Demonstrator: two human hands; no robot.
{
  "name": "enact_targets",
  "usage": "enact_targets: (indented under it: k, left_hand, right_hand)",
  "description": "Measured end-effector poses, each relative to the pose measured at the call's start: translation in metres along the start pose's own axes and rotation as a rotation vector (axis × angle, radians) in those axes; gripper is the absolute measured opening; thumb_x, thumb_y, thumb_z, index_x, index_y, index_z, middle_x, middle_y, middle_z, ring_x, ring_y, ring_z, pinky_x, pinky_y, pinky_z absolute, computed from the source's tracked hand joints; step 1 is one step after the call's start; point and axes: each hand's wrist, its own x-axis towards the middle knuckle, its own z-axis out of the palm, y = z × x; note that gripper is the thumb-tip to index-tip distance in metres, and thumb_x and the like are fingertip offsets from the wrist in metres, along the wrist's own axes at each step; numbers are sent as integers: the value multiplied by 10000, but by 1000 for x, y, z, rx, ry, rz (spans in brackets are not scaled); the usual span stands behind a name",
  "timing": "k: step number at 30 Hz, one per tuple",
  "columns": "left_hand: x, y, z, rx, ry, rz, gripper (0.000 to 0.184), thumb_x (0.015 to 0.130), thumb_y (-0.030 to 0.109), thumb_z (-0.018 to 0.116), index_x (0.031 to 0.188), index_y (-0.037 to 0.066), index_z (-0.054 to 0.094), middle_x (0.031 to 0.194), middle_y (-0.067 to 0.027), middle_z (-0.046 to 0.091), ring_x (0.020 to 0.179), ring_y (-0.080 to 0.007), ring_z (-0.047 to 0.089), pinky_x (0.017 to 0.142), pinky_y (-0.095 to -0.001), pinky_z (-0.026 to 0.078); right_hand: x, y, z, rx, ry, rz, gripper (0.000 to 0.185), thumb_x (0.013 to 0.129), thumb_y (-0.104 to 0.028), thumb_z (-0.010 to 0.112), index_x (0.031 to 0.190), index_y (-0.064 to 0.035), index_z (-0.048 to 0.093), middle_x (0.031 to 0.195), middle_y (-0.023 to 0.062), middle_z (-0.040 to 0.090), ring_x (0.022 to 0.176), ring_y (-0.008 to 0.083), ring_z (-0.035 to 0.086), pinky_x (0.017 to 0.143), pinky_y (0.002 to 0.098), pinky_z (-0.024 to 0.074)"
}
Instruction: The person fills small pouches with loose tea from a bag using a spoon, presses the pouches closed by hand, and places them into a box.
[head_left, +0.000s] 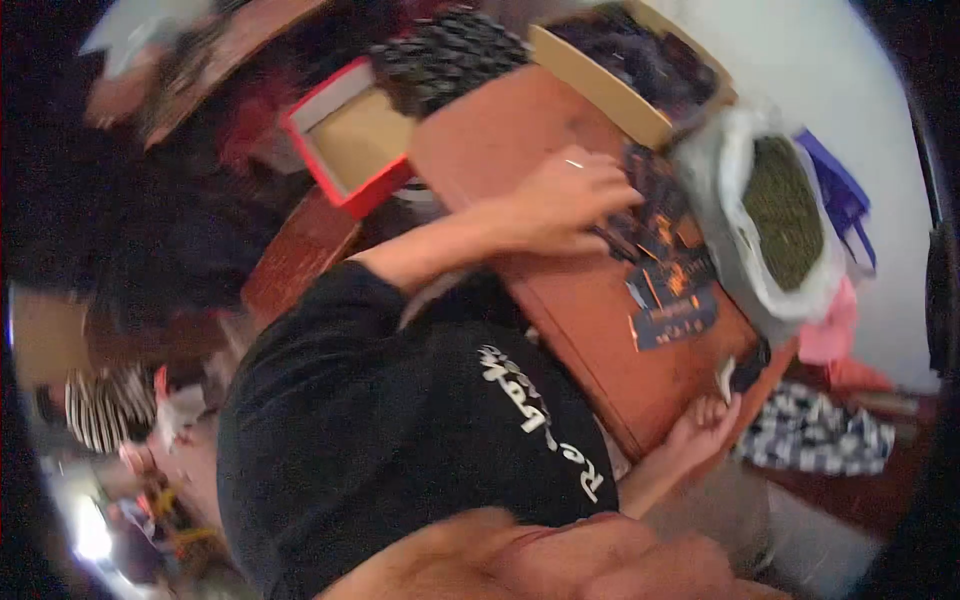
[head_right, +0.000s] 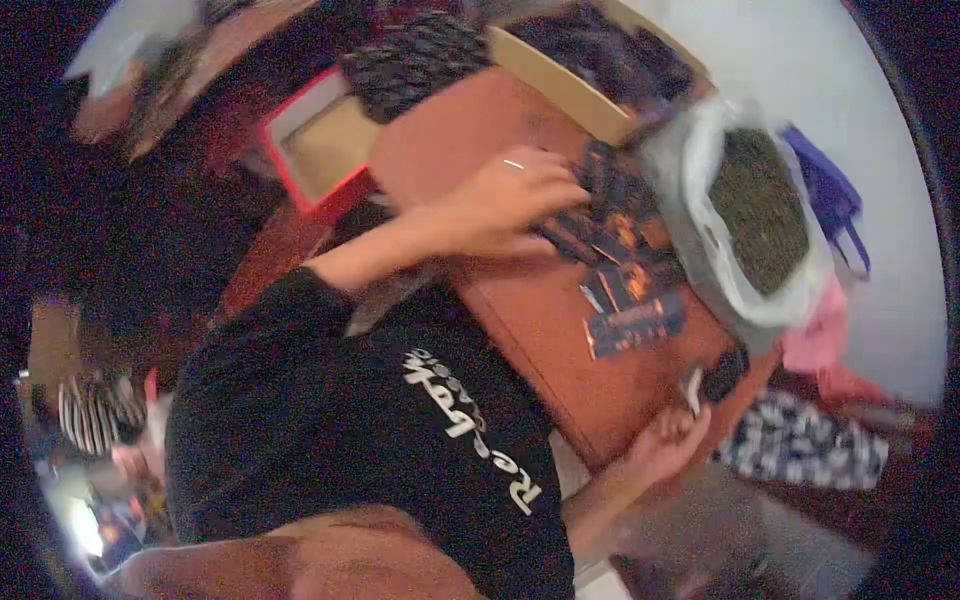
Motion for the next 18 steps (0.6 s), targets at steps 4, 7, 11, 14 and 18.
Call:
enact_targets:
  k: [4, 7, 11, 14, 18]
  left_hand:
    - [5, 6, 13, 185, -151, -27, 705, 697, 332, 802, 1301, 109, 514, 1226, -140, 568, 1256, -311, 479, 1049, -552, 347]
    - [8, 0, 20, 172, -222, -98, 695, 712, 313, 788, 1318, 123, 506, 1193, -137, 593, 1208, -310, 515, 1058, -556, 324]
    - [7, -3, 32, 169, -161, -109, 693, 712, 258, 785, 1330, 127, 499, 1176, -149, 601, 1148, -333, 546, 1030, -515, 360]
    - [8, 7, 18, 127, -97, -114, 721, 706, 194, 788, 1355, 127, 480, 1193, -160, 586, 1139, -365, 539, 1000, -478, 406]
    - [11, 25, -24, 55, -54, -161, 759, 703, 122, 783, 1385, 135, 452, 1222, -172, 564, 1144, -393, 527, 974, -457, 446]
  right_hand:
    - [-4, -3, 9, 172, -71, 60, 273, 1040, -124, 423, 1249, 48, 462, 733, 18, 433, 570, 90, 356, 492, 239, 349]
    - [-3, 2, 4, 177, -47, 60, 279, 1034, -107, 422, 1265, 43, 464, 747, 17, 419, 578, 84, 340, 496, 235, 337]
    - [-2, 6, 4, 249, -110, 83, 289, 1035, -116, 423, 1265, 44, 493, 758, 9, 422, 600, 80, 347, 527, 217, 319]
    - [-6, 2, 4, 256, -38, 90, 264, 1030, -165, 448, 1223, 2, 518, 685, -17, 388, 572, 78, 328, 510, 240, 305]
    - [-6, 2, 6, 249, -145, 65, 256, 1026, -168, 462, 1201, 1, 544, 698, 4, 478, 560, 81, 342, 514, 246, 322]
